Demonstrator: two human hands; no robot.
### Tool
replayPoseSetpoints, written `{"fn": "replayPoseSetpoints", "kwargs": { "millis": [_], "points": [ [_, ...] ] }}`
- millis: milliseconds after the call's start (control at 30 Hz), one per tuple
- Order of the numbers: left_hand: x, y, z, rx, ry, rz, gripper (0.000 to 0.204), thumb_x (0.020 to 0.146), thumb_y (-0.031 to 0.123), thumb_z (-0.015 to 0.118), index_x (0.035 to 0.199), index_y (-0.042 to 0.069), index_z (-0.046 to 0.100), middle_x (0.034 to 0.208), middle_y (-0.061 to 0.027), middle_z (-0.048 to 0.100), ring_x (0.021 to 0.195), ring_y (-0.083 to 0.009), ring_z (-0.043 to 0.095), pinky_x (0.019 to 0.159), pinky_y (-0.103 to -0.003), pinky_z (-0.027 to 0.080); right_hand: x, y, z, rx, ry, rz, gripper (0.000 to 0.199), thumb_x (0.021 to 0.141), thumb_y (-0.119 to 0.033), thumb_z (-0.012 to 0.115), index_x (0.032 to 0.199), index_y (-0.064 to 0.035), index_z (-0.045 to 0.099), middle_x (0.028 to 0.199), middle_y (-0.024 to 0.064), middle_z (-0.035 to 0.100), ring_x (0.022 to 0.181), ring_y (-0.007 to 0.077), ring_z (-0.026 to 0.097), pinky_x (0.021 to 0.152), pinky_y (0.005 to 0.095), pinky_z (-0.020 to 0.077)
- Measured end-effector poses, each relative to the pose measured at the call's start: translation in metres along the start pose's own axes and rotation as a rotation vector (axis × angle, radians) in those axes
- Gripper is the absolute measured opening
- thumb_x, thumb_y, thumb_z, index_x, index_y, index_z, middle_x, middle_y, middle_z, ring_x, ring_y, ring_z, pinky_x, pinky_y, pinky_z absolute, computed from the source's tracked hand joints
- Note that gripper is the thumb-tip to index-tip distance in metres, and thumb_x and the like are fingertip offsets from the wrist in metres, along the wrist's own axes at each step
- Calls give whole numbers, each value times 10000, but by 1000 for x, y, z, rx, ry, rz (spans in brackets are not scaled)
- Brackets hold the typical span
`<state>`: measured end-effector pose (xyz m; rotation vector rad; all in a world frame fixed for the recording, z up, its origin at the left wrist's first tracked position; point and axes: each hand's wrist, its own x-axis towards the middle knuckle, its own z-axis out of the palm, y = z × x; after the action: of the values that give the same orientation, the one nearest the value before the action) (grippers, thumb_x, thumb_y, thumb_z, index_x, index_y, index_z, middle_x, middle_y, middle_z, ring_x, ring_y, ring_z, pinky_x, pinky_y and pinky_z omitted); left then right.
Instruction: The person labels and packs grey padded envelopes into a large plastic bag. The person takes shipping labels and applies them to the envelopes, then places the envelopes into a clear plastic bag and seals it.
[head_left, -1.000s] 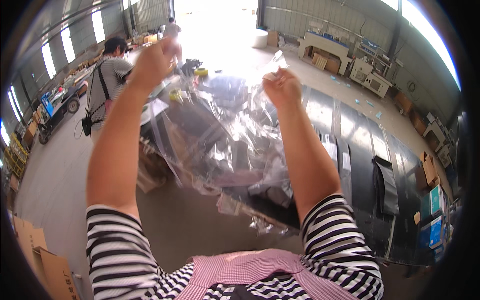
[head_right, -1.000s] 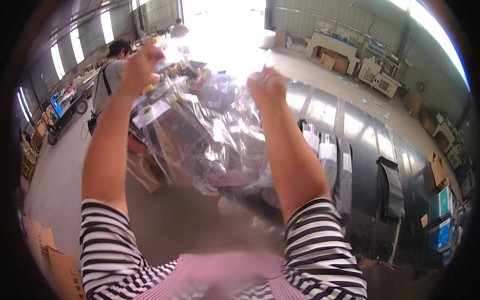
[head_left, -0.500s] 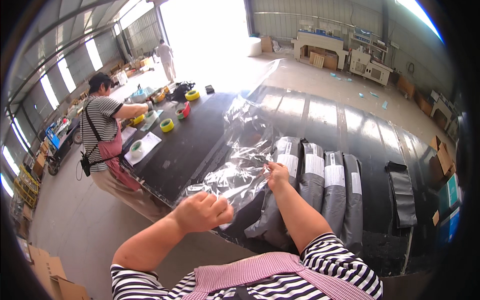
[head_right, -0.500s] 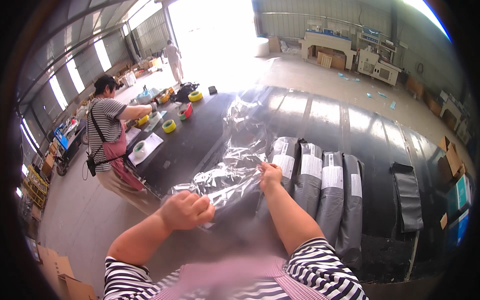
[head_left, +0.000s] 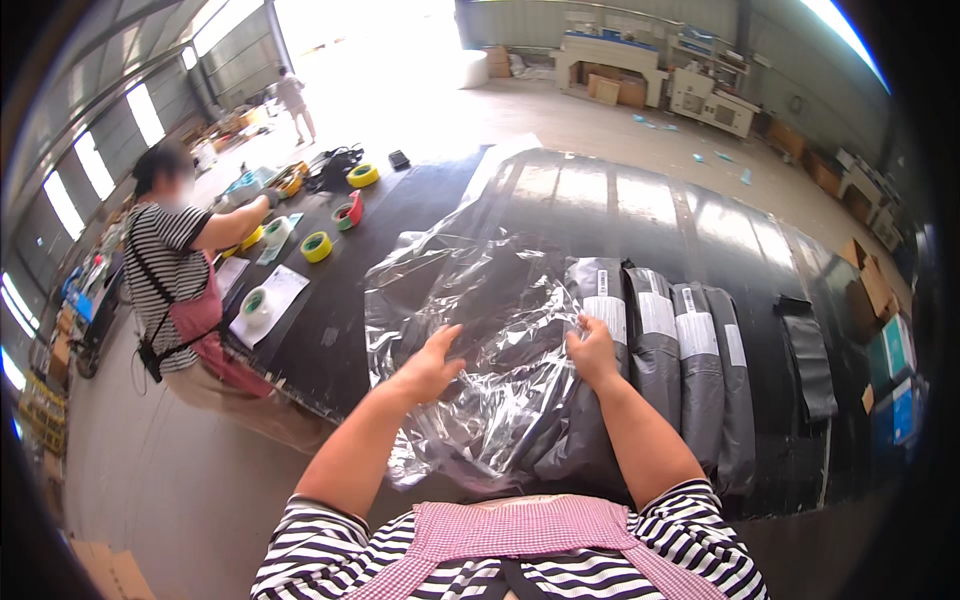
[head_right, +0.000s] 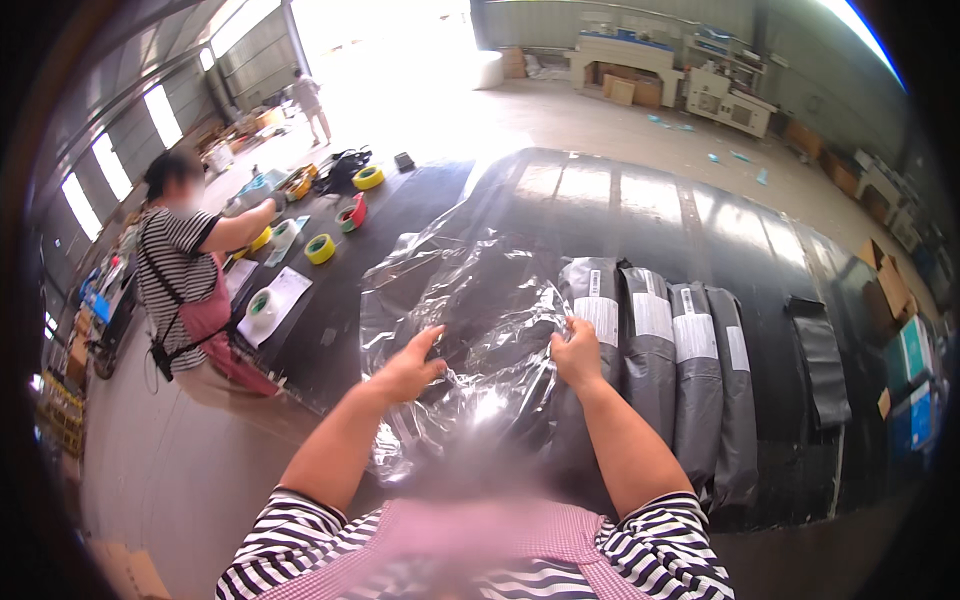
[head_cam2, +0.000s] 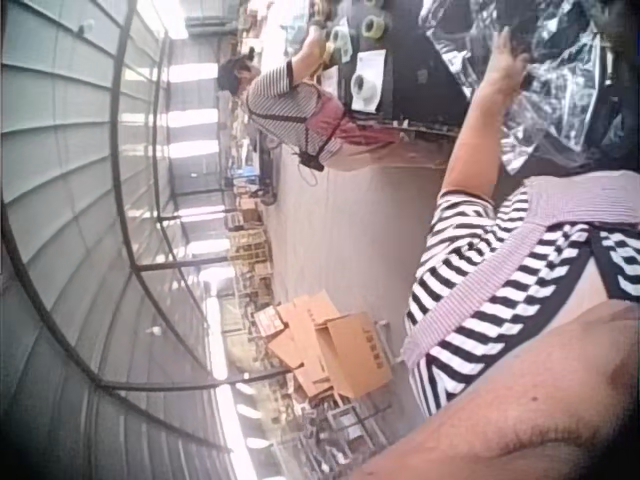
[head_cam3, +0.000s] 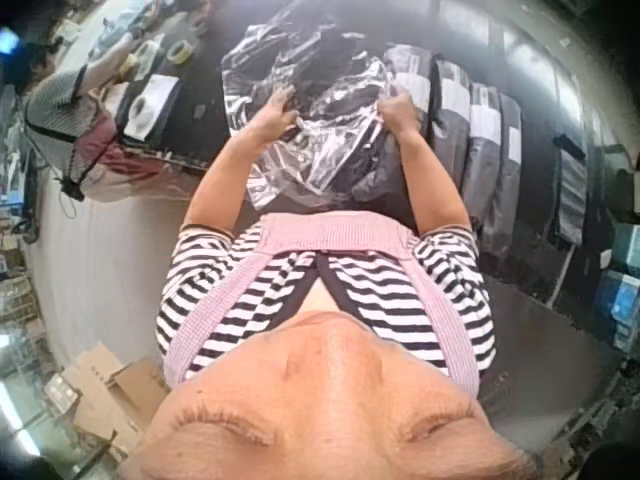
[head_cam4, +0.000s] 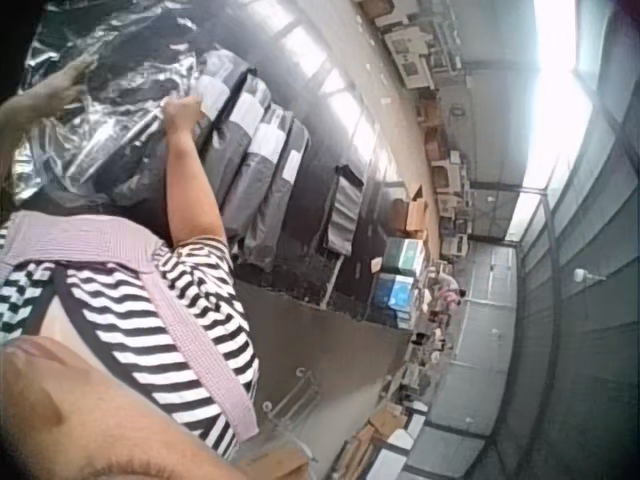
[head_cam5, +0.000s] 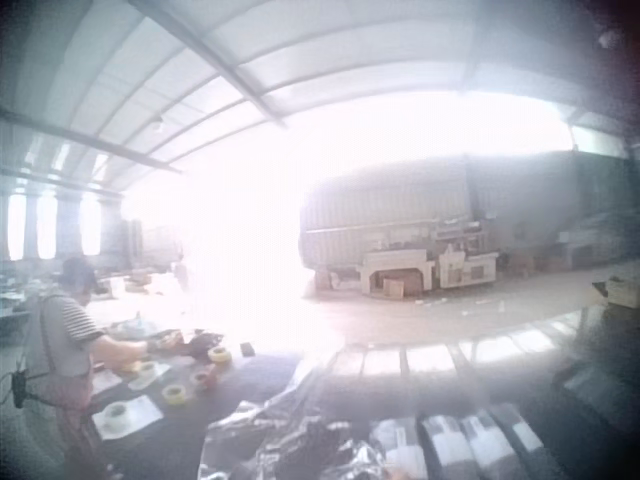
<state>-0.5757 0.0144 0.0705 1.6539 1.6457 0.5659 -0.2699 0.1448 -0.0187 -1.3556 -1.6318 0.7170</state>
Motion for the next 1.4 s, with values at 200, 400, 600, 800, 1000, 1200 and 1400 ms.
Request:
{"fn": "replayPoseSetpoints", "kwargs": {
  "millis": [200, 400, 600, 800, 1000, 1200, 1400],
  "points": [
    [32, -132, -6, 652, -148, -84, 1214, 638, 750, 748, 1606, 287, 180, 1678, -162, -6, 1547, -345, -44, 1165, -676, 2, -43, -35, -27, -523, -304, 159, 716, 800, -252, 779, 1408, -13, 486, 1379, 235, 491, 1276, 391, 523, 1054, 423, 446],
    [35, -148, -44, 634, 37, 327, 766, 750, 396, 819, 1413, 167, 511, 1551, -169, 327, 1453, -383, 266, 1186, -496, 240, -43, -95, -82, -756, -66, 360, 623, 773, -382, 804, 1279, -63, 630, 1300, 177, 614, 1141, 337, 643, 975, 396, 516],
    [-24, -146, -11, 381, -186, 356, 566, 796, 472, 777, 1262, 181, 642, 1372, -143, 519, 1313, -364, 454, 1098, -461, 381, -56, -77, -61, -992, -266, 686, 1166, 618, -702, 789, 1460, 3, 398, 1384, 235, 541, 1267, 346, 566, 1042, 405, 476],
    [-74, -156, -4, 568, -339, 486, 1063, 634, 695, 786, 1531, 289, 385, 1646, -208, 135, 1529, -419, 20, 1213, -580, -19, -76, -67, -32, -818, -190, 682, 1368, 575, -513, 878, 1595, -72, 81, 1442, 258, 477, 1327, 386, 490, 1096, 423, 420],
    [-76, -169, -4, 708, -299, 519, 993, 711, 642, 756, 1553, 318, 342, 1661, -185, 97, 1535, -403, 7, 1207, -589, -28, -88, -26, -61, -342, -150, 524, 1183, 629, -356, 892, 1549, -22, 226, 1291, 185, 612, 1182, 311, 608, 1016, 374, 482],
    [-85, -181, -1, 679, -244, 495, 754, 878, 562, 629, 1541, 311, 370, 1663, -174, 112, 1533, -410, 37, 1205, -595, -8, -169, -91, -137, 758, -285, 614, 751, 733, -191, 791, 1381, 6, 466, 1092, 123, 668, 940, 225, 686, 878, 353, 552],
    [-76, -146, 43, 683, -214, 452, 668, 975, 565, 468, 1549, 242, 353, 1663, -172, 110, 1533, -400, 52, 1186, -637, 13, -269, -145, -219, 670, -206, 259, 907, 591, -232, 809, 1360, 95, 457, 1215, 156, 640, 1041, 245, 664, 870, 345, 542]
  ]
}}
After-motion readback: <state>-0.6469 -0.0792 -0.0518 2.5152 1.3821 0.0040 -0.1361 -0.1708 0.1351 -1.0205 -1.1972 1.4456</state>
